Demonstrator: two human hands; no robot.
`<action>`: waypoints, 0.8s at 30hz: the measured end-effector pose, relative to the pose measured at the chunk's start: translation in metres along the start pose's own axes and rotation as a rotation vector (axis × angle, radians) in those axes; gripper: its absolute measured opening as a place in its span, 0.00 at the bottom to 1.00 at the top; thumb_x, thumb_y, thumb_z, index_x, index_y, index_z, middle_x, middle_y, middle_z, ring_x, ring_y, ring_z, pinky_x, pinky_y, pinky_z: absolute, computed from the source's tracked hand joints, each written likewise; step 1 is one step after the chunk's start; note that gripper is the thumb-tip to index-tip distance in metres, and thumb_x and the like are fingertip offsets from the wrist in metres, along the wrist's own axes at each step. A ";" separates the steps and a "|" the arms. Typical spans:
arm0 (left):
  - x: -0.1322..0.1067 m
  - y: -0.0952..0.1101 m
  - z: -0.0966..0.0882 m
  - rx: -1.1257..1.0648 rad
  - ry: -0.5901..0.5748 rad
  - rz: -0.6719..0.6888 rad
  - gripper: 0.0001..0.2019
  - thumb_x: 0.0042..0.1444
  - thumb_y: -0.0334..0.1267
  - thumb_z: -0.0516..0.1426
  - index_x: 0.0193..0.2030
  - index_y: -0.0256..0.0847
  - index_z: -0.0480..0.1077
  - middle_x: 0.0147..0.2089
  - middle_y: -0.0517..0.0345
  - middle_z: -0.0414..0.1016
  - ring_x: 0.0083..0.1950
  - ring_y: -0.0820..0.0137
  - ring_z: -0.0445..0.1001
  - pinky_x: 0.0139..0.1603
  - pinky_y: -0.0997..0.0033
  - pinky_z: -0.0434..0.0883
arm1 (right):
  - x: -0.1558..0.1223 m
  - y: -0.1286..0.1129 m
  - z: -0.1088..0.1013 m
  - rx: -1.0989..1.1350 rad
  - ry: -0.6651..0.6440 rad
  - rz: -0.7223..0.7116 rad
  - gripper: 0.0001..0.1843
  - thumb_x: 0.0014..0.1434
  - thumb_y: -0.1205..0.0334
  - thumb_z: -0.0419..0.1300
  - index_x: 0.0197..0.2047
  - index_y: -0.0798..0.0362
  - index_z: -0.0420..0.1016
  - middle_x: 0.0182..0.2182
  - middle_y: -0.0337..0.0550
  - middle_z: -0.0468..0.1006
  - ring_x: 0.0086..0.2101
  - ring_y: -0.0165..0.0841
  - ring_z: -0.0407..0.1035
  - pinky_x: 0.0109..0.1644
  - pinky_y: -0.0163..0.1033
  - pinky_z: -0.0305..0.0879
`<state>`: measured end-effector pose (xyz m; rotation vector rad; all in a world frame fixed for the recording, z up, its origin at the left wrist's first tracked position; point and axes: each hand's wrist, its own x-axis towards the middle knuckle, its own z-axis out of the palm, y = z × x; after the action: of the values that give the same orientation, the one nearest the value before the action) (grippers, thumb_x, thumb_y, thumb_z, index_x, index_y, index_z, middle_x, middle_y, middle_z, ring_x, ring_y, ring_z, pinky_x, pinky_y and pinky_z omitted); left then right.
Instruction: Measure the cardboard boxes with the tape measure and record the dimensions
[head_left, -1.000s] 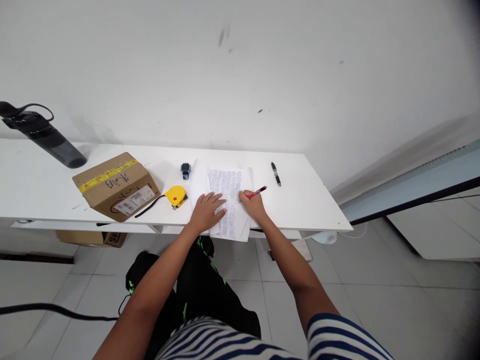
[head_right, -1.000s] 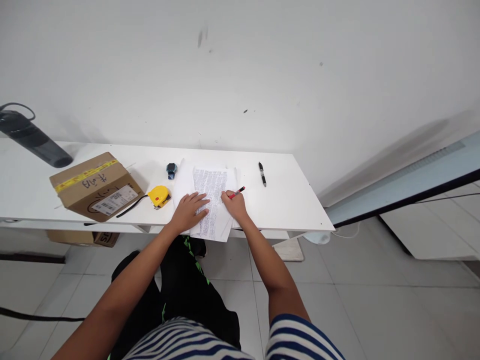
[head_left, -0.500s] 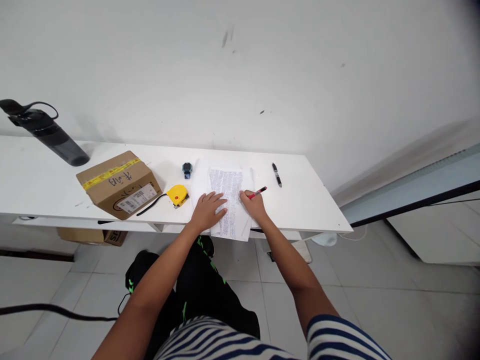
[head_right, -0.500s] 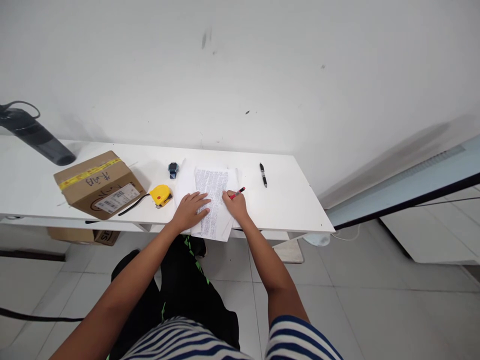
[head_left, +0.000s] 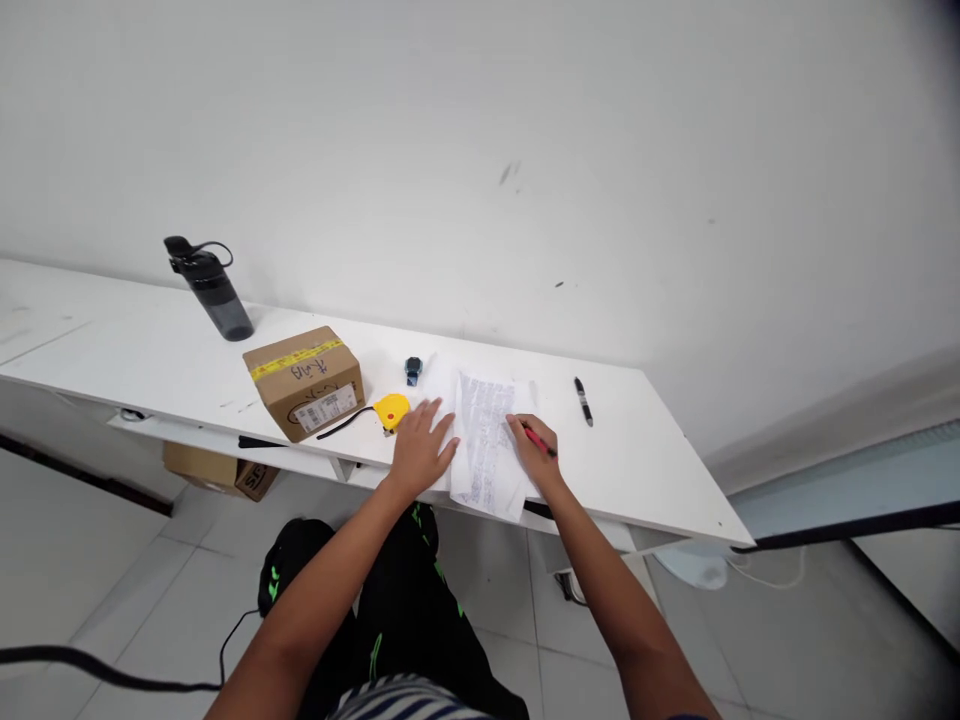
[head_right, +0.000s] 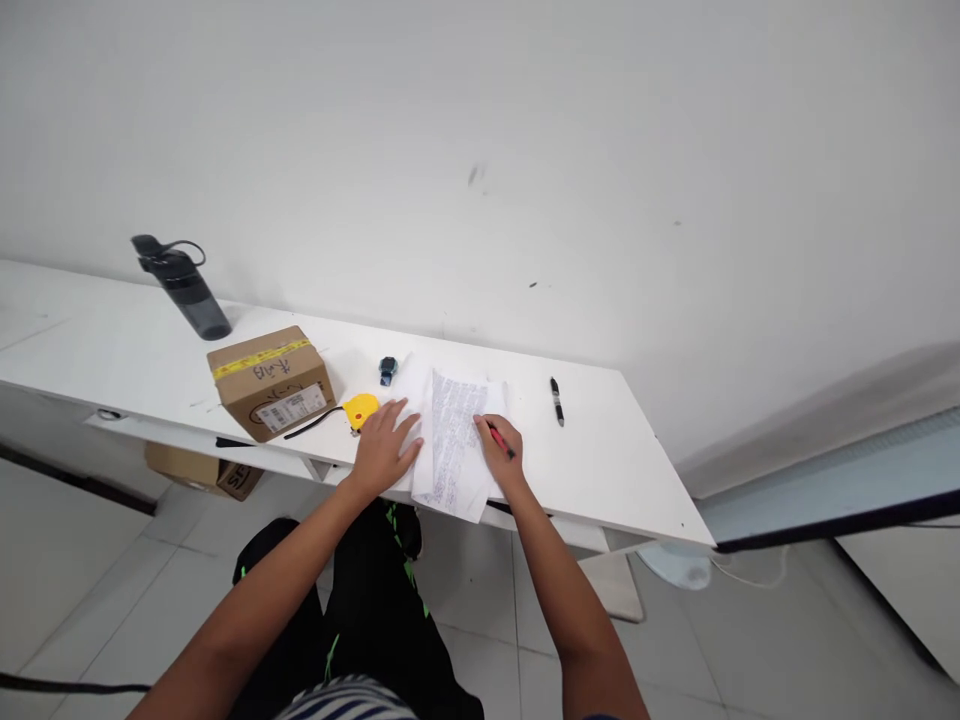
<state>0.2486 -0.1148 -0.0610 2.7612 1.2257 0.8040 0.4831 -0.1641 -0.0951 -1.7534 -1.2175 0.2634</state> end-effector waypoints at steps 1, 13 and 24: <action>-0.005 -0.007 -0.005 0.059 0.025 -0.102 0.25 0.64 0.47 0.50 0.65 0.42 0.65 0.73 0.45 0.55 0.74 0.49 0.50 0.69 0.45 0.52 | 0.001 0.002 0.002 -0.048 0.039 -0.016 0.24 0.62 0.44 0.51 0.46 0.54 0.75 0.42 0.50 0.77 0.41 0.40 0.70 0.46 0.43 0.65; -0.033 -0.080 -0.016 0.141 -0.218 -0.376 0.27 0.67 0.43 0.45 0.72 0.44 0.51 0.74 0.44 0.53 0.73 0.57 0.54 0.68 0.47 0.56 | 0.000 0.003 0.013 -0.170 0.043 -0.048 0.34 0.64 0.51 0.47 0.69 0.55 0.51 0.52 0.52 0.73 0.36 0.37 0.71 0.44 0.46 0.68; -0.063 -0.083 -0.032 -0.279 -0.079 -0.450 0.26 0.64 0.34 0.47 0.69 0.40 0.58 0.69 0.47 0.63 0.68 0.61 0.65 0.68 0.53 0.61 | -0.012 -0.128 0.054 -0.422 -0.415 -0.790 0.29 0.62 0.65 0.55 0.66 0.52 0.61 0.61 0.58 0.66 0.61 0.49 0.59 0.59 0.56 0.61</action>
<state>0.1414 -0.1065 -0.0794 2.1603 1.5045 0.7422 0.3655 -0.1361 -0.0260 -1.4353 -2.2940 -0.1203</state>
